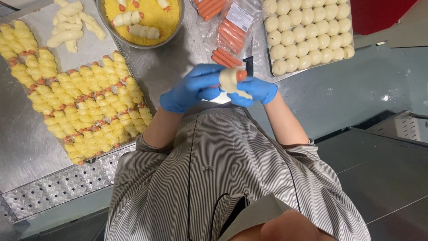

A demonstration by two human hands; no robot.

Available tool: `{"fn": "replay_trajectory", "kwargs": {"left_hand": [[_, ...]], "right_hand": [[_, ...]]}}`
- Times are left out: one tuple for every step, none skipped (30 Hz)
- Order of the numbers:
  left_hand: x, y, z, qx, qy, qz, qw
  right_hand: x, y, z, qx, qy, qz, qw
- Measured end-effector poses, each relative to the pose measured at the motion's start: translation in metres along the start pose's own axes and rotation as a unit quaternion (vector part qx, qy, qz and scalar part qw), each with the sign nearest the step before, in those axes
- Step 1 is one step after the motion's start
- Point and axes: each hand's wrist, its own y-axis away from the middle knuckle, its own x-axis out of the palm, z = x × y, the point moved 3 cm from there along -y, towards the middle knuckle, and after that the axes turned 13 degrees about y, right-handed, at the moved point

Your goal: Wrapping processed sausages in strips of dough and coating them in breadcrumbs to prepare sausage rolls.

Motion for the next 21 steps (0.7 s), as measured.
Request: {"fn": "replay_trajectory", "kwargs": {"left_hand": [[0.001, -0.006, -0.003, -0.001, 0.000, 0.000, 1.000], [0.008, -0.009, 0.005, -0.194, 0.132, 0.086, 0.968], [0.018, -0.007, 0.008, -0.368, 0.263, 0.175, 0.875], [0.020, -0.009, 0.009, -0.368, 0.263, 0.175, 0.875], [0.021, -0.010, 0.012, -0.384, 0.227, 0.158, 0.881], [0.022, -0.011, 0.014, -0.401, 0.192, 0.140, 0.885], [0.028, 0.005, 0.032, -0.402, 0.191, 0.141, 0.884], [0.026, 0.016, 0.049, -0.345, 0.053, 0.074, 0.934], [0.025, 0.029, 0.063, -0.277, -0.086, 0.006, 0.957], [0.019, 0.023, 0.061, -0.277, -0.087, 0.005, 0.957], [0.012, 0.018, 0.060, -0.292, 0.016, -0.059, 0.954], [0.005, 0.014, 0.058, -0.302, 0.119, -0.124, 0.938], [-0.003, 0.012, 0.051, -0.302, 0.119, -0.124, 0.938], [-0.005, 0.014, 0.049, -0.391, 0.269, -0.130, 0.871], [-0.006, 0.015, 0.043, -0.463, 0.413, -0.128, 0.774], [-0.006, 0.016, 0.039, -0.461, 0.413, -0.130, 0.775], [-0.004, 0.015, 0.034, -0.448, 0.471, -0.122, 0.750], [-0.002, 0.015, 0.028, -0.434, 0.527, -0.114, 0.721], [0.001, 0.020, 0.030, -0.433, 0.527, -0.116, 0.722], [-0.001, 0.019, 0.027, -0.295, 0.336, -0.043, 0.893], [0.001, 0.019, 0.021, -0.130, 0.116, 0.037, 0.984]], "right_hand": [[-0.010, -0.004, 0.009, 0.000, -0.001, 0.000, 1.000], [-0.024, -0.007, 0.019, -0.027, 0.084, -0.081, 0.993], [-0.037, -0.010, 0.030, -0.054, 0.168, -0.161, 0.971], [-0.025, -0.004, 0.052, -0.055, 0.168, -0.161, 0.971], [-0.013, 0.003, 0.075, -0.069, 0.191, -0.183, 0.962], [-0.001, 0.009, 0.098, -0.082, 0.213, -0.205, 0.952], [0.023, 0.016, 0.115, -0.083, 0.212, -0.204, 0.952], [0.046, 0.022, 0.133, -0.088, 0.260, -0.214, 0.937], [0.069, 0.029, 0.152, -0.093, 0.308, -0.224, 0.920], [0.076, 0.031, 0.152, -0.094, 0.309, -0.223, 0.920], [0.086, 0.033, 0.152, -0.103, 0.331, -0.184, 0.920], [0.097, 0.035, 0.151, -0.111, 0.352, -0.144, 0.918], [0.096, 0.034, 0.146, -0.111, 0.352, -0.144, 0.918], [0.097, 0.033, 0.139, -0.086, 0.342, -0.091, 0.931], [0.098, 0.033, 0.132, -0.061, 0.330, -0.038, 0.941], [0.093, 0.029, 0.124, -0.060, 0.332, -0.037, 0.941], [0.090, 0.025, 0.112, -0.009, 0.317, 0.019, 0.948], [0.088, 0.022, 0.100, 0.041, 0.300, 0.076, 0.950], [0.085, 0.015, 0.098, 0.042, 0.300, 0.077, 0.950], [0.084, 0.009, 0.093, 0.059, 0.295, 0.119, 0.946], [0.083, 0.003, 0.089, 0.077, 0.288, 0.160, 0.941]]}}
